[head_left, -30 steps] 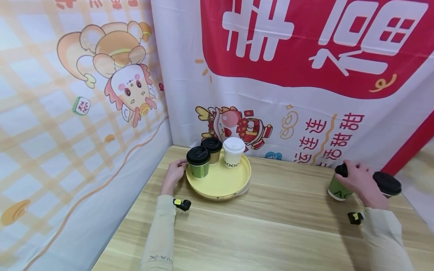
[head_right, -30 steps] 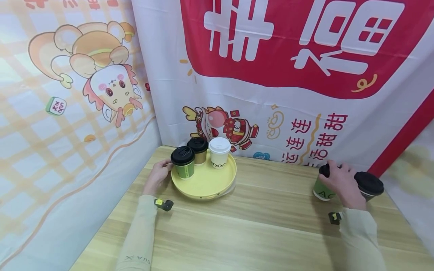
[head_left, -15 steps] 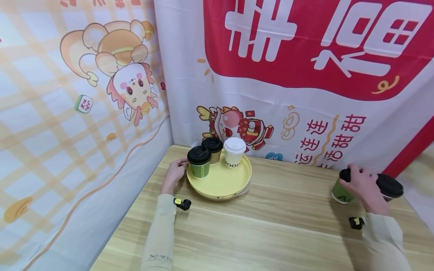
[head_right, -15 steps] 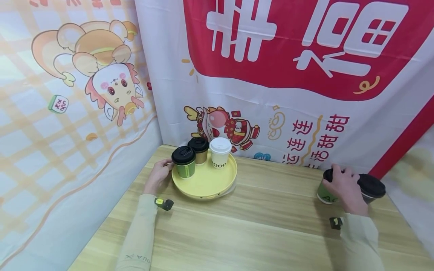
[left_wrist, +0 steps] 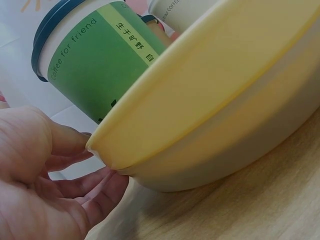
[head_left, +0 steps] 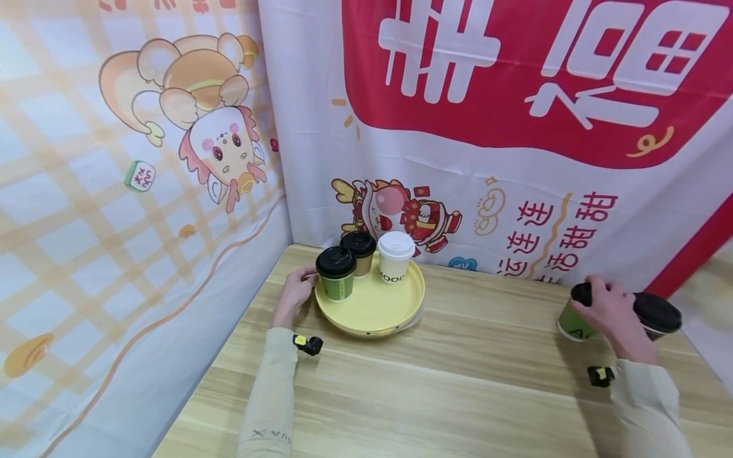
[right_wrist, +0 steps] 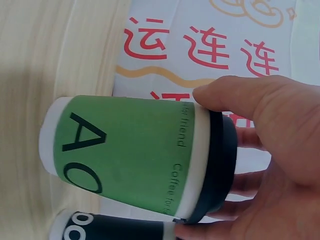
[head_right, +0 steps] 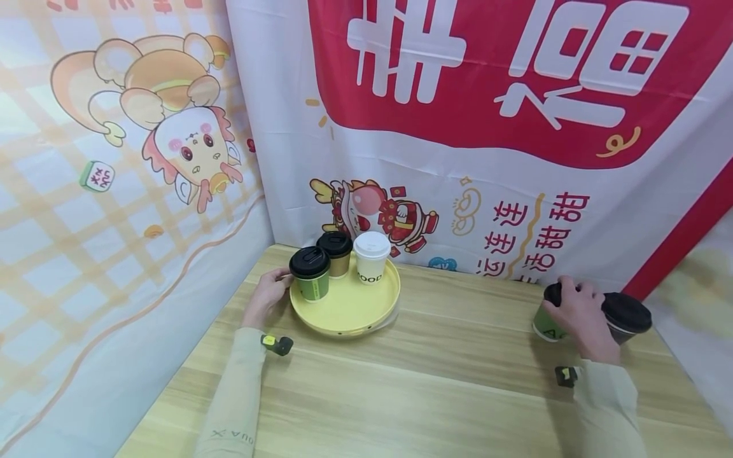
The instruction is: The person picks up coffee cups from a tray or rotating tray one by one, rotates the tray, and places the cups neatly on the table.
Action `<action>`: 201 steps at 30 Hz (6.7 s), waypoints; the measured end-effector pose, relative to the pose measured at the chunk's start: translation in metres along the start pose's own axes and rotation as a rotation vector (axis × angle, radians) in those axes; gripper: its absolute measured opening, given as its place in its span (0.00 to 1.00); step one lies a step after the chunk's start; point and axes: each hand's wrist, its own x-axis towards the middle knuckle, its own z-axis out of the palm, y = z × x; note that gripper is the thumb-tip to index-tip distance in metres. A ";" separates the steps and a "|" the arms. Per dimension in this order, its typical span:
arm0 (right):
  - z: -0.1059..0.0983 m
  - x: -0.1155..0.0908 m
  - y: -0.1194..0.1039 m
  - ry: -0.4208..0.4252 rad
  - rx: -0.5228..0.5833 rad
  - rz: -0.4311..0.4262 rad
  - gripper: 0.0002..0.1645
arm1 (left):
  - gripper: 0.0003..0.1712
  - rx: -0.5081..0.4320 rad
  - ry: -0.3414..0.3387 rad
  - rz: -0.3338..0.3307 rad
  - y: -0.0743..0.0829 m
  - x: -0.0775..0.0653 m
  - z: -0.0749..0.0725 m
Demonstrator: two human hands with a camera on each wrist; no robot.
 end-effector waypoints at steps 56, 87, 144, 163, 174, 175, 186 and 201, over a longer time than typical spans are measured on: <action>0.064 0.028 -0.168 -0.275 0.872 -0.010 0.26 | 0.16 0.012 -0.016 0.016 0.001 -0.002 0.000; 0.132 0.032 -0.230 -0.442 0.906 0.040 0.19 | 0.17 0.003 -0.015 -0.009 -0.001 -0.001 -0.001; 0.140 0.030 -0.231 -0.467 0.965 0.045 0.17 | 0.13 0.005 0.018 0.517 0.056 -0.066 -0.041; 0.142 0.032 -0.230 -0.463 0.962 0.041 0.18 | 0.06 0.356 -0.207 0.717 0.032 -0.080 -0.002; 0.143 0.034 -0.229 -0.478 0.946 0.046 0.19 | 0.17 0.693 -0.317 0.916 0.025 -0.082 0.005; 0.143 0.034 -0.229 -0.478 0.944 0.045 0.19 | 0.17 0.723 -0.323 0.924 0.025 -0.082 0.005; 0.140 0.031 -0.230 -0.467 0.936 0.030 0.18 | 0.11 0.919 -0.344 0.923 0.024 -0.087 0.006; 0.139 0.030 -0.229 -0.469 0.935 0.039 0.18 | 0.11 0.979 -0.339 0.948 0.023 -0.084 0.004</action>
